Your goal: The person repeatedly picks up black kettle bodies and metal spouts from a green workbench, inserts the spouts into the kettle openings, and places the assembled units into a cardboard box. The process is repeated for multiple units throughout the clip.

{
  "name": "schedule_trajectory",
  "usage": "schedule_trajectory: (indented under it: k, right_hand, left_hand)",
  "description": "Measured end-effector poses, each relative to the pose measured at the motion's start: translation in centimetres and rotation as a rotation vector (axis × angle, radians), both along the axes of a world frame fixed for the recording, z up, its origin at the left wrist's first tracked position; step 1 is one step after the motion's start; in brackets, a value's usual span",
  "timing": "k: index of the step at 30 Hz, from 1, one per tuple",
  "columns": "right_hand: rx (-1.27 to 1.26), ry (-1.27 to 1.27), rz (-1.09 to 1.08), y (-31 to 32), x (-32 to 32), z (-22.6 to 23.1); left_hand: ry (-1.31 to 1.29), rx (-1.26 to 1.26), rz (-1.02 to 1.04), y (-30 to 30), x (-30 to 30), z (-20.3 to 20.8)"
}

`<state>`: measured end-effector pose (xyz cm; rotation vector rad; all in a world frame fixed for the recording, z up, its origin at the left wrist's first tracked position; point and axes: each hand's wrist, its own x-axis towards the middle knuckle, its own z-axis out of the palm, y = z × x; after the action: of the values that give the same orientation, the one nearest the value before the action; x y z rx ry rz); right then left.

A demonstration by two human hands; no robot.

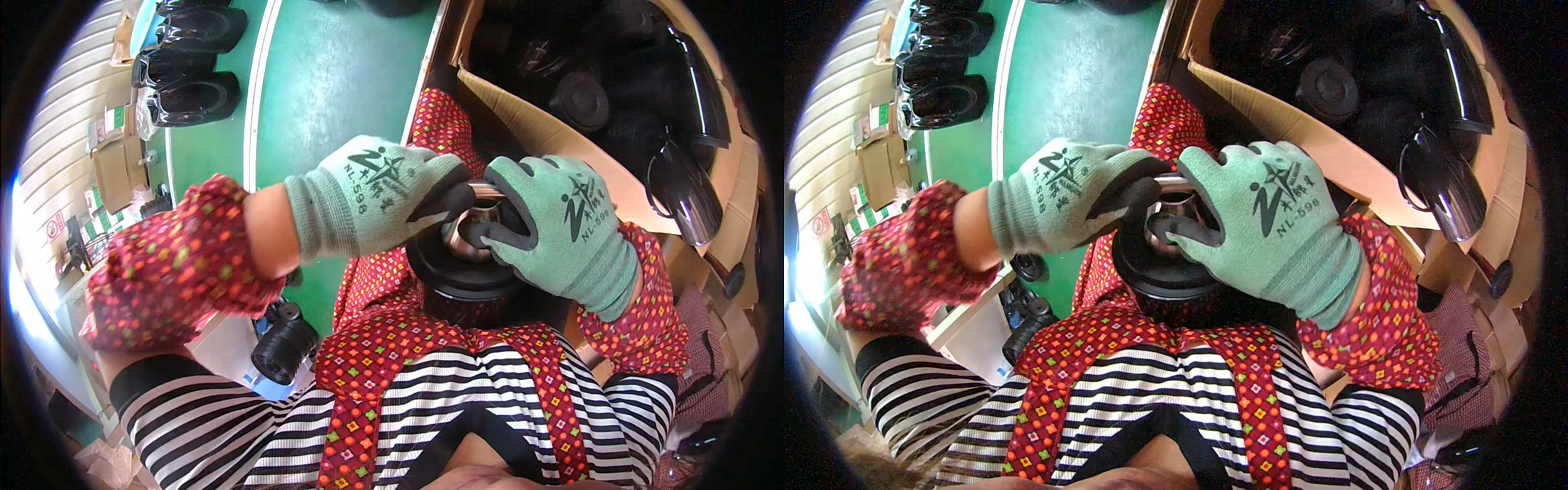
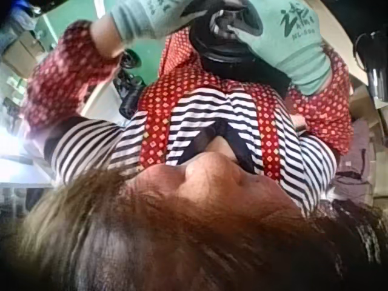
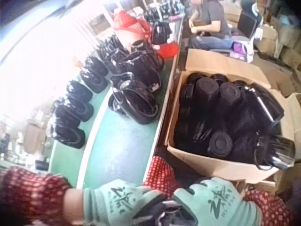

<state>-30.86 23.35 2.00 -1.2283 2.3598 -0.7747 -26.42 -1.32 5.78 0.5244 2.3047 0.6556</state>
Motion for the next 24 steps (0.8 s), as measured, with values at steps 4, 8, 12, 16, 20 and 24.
schedule_trajectory:
  k: [4,8,12,16,20,24]
  right_hand:
    - [-0.118,0.033,0.098,-0.3,0.1,0.6]
    - [-0.007,-0.013,-0.042,-1.0,1.3,0.7]
    - [0.150,0.058,-0.110,-1.2,2.2,2.1]
    - [0.319,0.096,-0.114,-1.2,2.3,3.7]
    - [0.454,0.092,-0.073,-2.4,3.2,6.0]
    - [0.455,0.173,-0.097,-2.9,4.0,5.8]
  left_hand:
    - [-0.163,-0.321,0.149,3.1,1.6,3.2]
    - [-0.056,-0.137,0.119,1.3,0.5,-0.2]
    - [-0.030,0.072,-0.030,-0.7,-0.9,-3.4]
    - [0.109,0.343,-0.071,-0.9,-2.1,-7.9]
    - [0.325,0.535,-0.071,-1.4,-1.0,-10.7]
    - [0.397,0.640,-0.026,-0.8,-1.3,-12.7]
